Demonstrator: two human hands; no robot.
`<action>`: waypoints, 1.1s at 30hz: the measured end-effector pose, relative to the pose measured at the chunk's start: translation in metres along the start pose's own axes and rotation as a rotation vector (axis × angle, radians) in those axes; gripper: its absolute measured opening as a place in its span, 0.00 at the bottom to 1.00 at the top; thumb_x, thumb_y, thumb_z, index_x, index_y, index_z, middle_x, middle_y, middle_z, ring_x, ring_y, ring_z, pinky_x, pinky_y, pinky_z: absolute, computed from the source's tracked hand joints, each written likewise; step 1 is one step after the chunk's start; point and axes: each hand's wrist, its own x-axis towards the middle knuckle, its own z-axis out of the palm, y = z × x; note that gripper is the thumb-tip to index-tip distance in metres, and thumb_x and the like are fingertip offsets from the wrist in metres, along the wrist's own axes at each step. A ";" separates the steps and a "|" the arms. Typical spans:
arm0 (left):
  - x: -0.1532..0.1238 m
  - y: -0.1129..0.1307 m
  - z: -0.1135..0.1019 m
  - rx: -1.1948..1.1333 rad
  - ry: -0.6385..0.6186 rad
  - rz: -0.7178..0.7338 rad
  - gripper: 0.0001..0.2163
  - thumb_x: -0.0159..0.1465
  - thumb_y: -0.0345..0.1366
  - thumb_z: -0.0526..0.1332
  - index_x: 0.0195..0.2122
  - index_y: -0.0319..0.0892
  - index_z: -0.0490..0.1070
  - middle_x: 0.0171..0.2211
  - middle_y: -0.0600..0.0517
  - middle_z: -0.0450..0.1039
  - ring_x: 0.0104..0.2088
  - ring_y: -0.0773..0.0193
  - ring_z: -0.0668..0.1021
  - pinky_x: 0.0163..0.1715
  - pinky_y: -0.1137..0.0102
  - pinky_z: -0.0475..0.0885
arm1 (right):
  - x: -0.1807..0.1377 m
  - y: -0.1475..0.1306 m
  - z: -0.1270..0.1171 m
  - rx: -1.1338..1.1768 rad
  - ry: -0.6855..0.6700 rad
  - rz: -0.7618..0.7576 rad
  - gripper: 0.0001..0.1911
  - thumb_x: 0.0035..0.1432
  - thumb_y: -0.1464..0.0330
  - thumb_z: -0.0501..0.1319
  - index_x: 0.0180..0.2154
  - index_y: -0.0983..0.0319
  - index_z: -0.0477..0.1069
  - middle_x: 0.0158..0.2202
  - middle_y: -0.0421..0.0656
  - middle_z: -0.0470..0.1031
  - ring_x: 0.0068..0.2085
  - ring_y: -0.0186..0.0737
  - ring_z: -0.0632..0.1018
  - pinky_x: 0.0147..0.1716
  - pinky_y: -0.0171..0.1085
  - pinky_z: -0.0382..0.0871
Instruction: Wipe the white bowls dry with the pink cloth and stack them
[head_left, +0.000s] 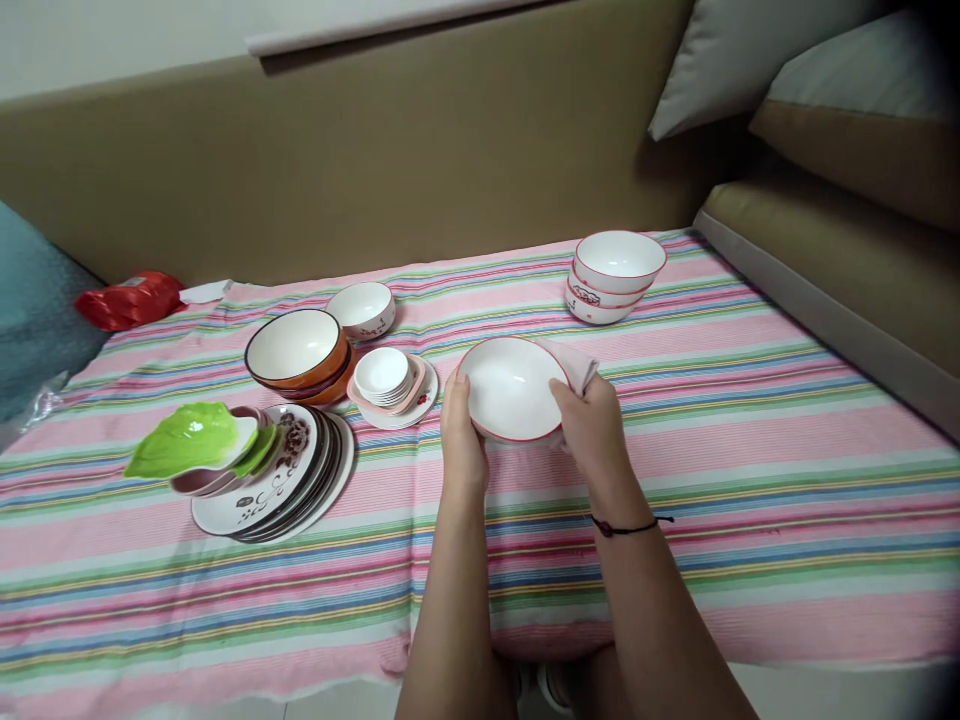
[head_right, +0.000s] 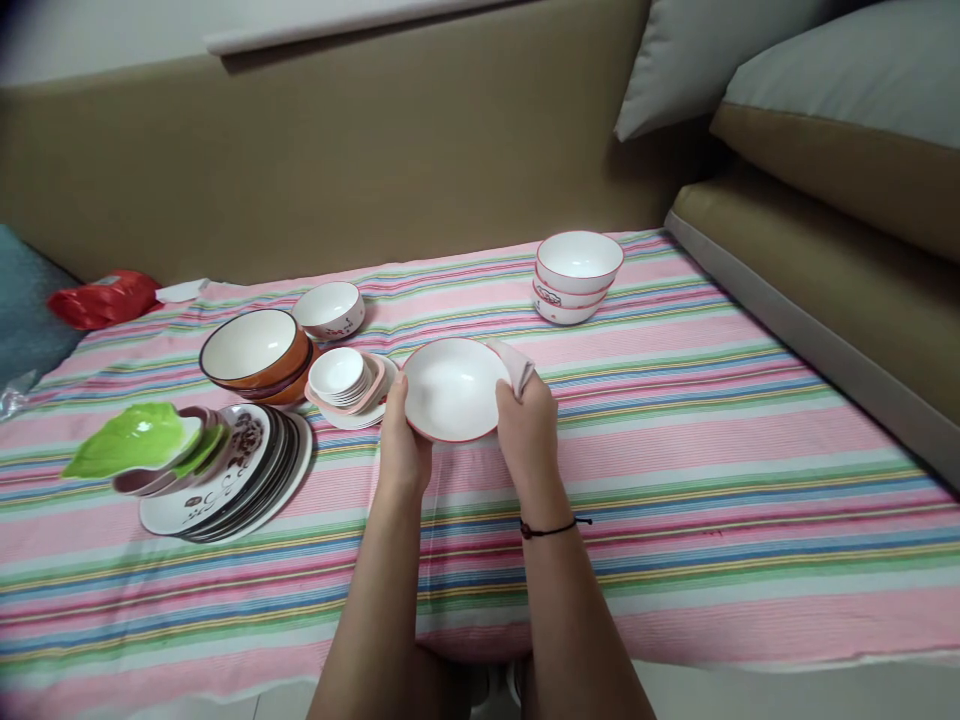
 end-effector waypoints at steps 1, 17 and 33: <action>0.001 -0.002 0.000 -0.001 0.059 0.048 0.21 0.64 0.50 0.57 0.53 0.45 0.72 0.56 0.48 0.72 0.58 0.54 0.71 0.56 0.63 0.68 | -0.002 -0.001 0.003 -0.048 0.013 -0.034 0.06 0.50 0.64 0.63 0.29 0.60 0.74 0.24 0.39 0.73 0.28 0.39 0.71 0.29 0.37 0.67; 0.010 0.003 -0.017 -0.050 0.283 0.234 0.19 0.64 0.45 0.55 0.52 0.46 0.73 0.56 0.51 0.71 0.59 0.56 0.70 0.57 0.65 0.66 | -0.012 -0.013 0.019 0.281 -0.148 0.273 0.19 0.58 0.53 0.57 0.34 0.61 0.76 0.31 0.42 0.79 0.32 0.41 0.78 0.28 0.35 0.70; 0.001 0.008 0.000 -0.339 0.199 -0.034 0.19 0.61 0.45 0.56 0.49 0.43 0.75 0.47 0.49 0.78 0.52 0.53 0.77 0.52 0.63 0.72 | -0.016 -0.023 0.027 0.719 -0.187 0.095 0.23 0.61 0.54 0.54 0.50 0.61 0.73 0.47 0.43 0.79 0.54 0.44 0.76 0.52 0.41 0.71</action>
